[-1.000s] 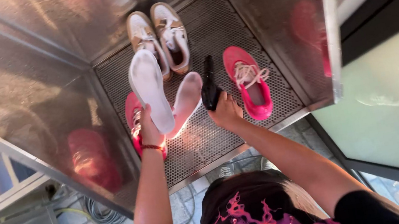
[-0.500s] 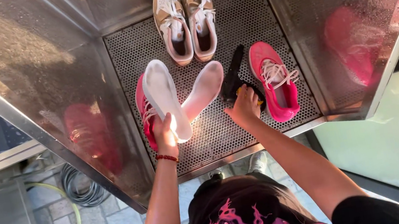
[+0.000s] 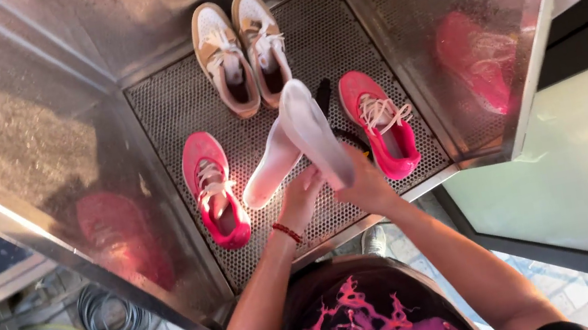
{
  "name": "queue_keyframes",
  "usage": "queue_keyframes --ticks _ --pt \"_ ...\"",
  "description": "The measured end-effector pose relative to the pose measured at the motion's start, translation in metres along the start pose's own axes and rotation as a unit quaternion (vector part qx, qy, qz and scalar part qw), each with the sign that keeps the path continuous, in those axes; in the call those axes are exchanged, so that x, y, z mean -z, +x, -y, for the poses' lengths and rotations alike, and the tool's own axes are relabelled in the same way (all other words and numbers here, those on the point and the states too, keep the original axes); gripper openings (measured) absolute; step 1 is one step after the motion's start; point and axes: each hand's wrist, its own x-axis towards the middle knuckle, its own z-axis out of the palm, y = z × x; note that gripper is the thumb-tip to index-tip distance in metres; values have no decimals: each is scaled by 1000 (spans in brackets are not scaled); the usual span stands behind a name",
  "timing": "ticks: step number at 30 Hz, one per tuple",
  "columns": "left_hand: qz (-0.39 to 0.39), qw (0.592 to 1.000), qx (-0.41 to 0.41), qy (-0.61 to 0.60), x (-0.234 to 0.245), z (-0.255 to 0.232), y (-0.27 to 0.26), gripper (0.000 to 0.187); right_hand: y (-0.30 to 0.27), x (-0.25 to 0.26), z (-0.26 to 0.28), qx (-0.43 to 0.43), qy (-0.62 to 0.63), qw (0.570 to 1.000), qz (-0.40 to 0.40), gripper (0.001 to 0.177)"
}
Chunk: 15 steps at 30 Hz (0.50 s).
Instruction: Clean shoes and insoles using a high-pressure air gun inside a cleaning booth.
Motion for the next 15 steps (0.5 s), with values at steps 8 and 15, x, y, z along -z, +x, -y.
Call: queue_keyframes --ticks 8,15 --pt "-384 658 133 633 93 -63 -67 15 -59 12 -100 -13 -48 999 22 112" --pt "-384 649 157 638 156 12 -54 13 -80 23 -112 -89 -16 994 55 106"
